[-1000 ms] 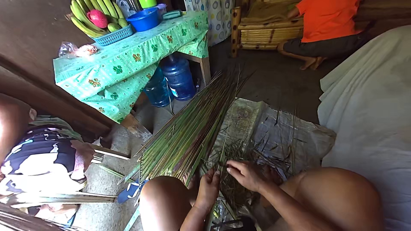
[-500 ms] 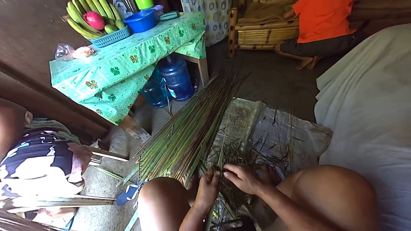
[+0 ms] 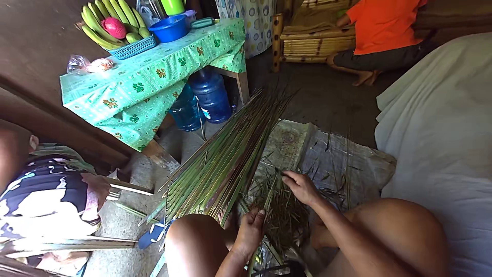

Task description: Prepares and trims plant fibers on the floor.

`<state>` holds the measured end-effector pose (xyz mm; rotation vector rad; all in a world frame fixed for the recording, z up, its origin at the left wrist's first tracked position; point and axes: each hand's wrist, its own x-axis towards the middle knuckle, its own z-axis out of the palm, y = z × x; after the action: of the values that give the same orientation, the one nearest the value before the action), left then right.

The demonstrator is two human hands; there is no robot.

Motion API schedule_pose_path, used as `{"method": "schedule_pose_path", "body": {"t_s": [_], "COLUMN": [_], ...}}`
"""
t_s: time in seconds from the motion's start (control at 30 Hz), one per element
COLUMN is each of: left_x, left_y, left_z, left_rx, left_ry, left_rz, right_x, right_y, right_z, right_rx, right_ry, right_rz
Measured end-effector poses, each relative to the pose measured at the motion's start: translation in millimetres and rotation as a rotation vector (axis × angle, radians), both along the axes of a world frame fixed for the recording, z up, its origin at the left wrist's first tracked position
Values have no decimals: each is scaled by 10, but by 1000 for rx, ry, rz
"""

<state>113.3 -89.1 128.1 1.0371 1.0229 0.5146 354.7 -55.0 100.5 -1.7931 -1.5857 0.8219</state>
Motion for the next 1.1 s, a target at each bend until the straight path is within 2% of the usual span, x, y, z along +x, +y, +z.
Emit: {"method": "schedule_pose_path", "body": {"t_s": [0.13,0.27,0.37,0.43,0.57,0.8,1.0,1.1], "left_x": [3,24,46,53,61,44,34,24], "left_y": [3,65,92,84,75,41,3,29], "left_z": [1,-28,-63,-98,-99,-24,4,-21], "left_rx": [-15,3,90,159,181,75,38,27], "left_ry": [18,43,112,153,148,79,31,35], "left_rz": [13,51,69,59,64,34,24,26], "right_x": [134,-148,-417,-502,-457,-372,-122,-74], "right_y": [23,-251,-471,-532,-473,-318,-109,-144], "right_z": [15,201,310,304,203,45,0,44], "right_rx": [-25,-80,-119,-97,-30,112,67,60], "right_ry": [57,218,241,214,99,-42,-5,53], "right_rz": [-105,153,351,396,357,270,82,117]}}
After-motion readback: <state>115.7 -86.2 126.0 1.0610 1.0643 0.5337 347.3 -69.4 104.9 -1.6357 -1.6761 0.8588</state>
